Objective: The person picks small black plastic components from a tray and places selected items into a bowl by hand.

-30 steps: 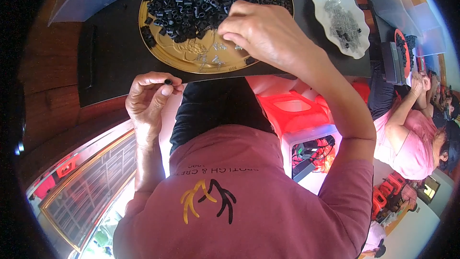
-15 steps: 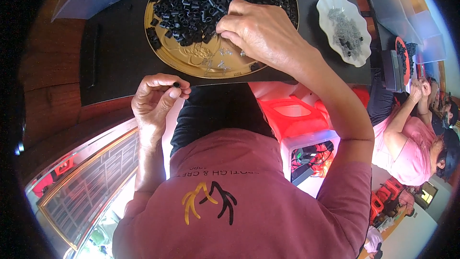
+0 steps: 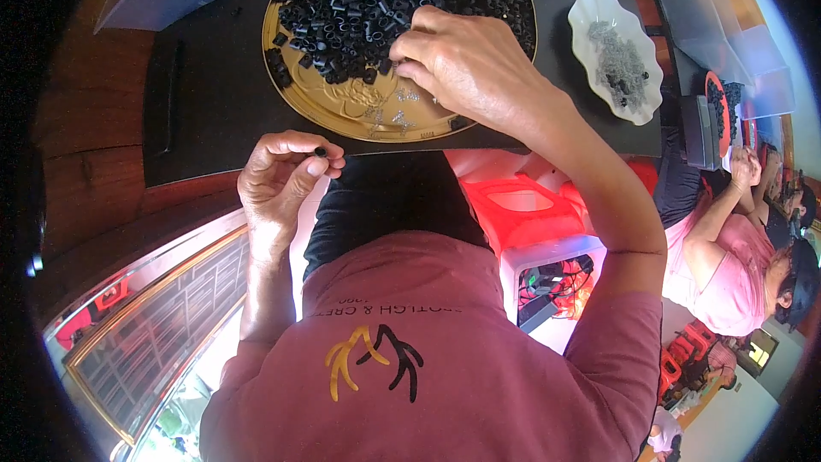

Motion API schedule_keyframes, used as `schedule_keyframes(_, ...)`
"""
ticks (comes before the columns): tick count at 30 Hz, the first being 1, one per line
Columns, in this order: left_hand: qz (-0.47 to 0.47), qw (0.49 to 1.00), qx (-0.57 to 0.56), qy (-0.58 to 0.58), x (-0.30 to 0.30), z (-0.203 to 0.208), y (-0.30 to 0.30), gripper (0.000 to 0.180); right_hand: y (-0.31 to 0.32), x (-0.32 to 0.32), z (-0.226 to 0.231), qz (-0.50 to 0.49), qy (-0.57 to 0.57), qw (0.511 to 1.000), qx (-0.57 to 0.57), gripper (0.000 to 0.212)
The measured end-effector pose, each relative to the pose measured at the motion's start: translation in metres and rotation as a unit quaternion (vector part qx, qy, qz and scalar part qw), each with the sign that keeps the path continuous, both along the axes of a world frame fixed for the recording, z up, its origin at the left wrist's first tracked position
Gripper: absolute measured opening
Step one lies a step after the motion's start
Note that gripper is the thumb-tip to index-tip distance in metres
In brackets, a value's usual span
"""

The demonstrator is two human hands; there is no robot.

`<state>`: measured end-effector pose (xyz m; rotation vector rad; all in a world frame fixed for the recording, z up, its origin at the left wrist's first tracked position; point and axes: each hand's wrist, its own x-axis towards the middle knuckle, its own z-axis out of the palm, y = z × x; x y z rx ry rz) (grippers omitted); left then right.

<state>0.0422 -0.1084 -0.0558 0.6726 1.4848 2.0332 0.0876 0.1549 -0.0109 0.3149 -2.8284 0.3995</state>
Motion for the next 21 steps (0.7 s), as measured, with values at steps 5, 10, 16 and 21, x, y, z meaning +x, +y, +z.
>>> schedule_keyframes(5,-0.007,1.000,-0.007,0.012,-0.001,0.001,0.000,0.021,-0.007,-0.001,-0.003,-0.002,-0.009,1.000,0.007,0.013)
schedule_keyframes(10,-0.002,1.000,-0.009,0.010,0.000,0.001,0.001,0.021,-0.006,0.000,-0.002,0.000,-0.025,0.999,0.028,0.011)
schedule_keyframes(16,-0.018,1.000,0.013,0.002,0.000,0.005,0.006,0.022,-0.005,0.002,0.002,0.027,-0.033,0.997,0.061,0.013)
schedule_keyframes(21,-0.026,0.999,0.020,0.005,0.001,0.010,0.014,0.022,0.001,0.000,0.001,0.045,-0.037,0.994,0.087,0.010)
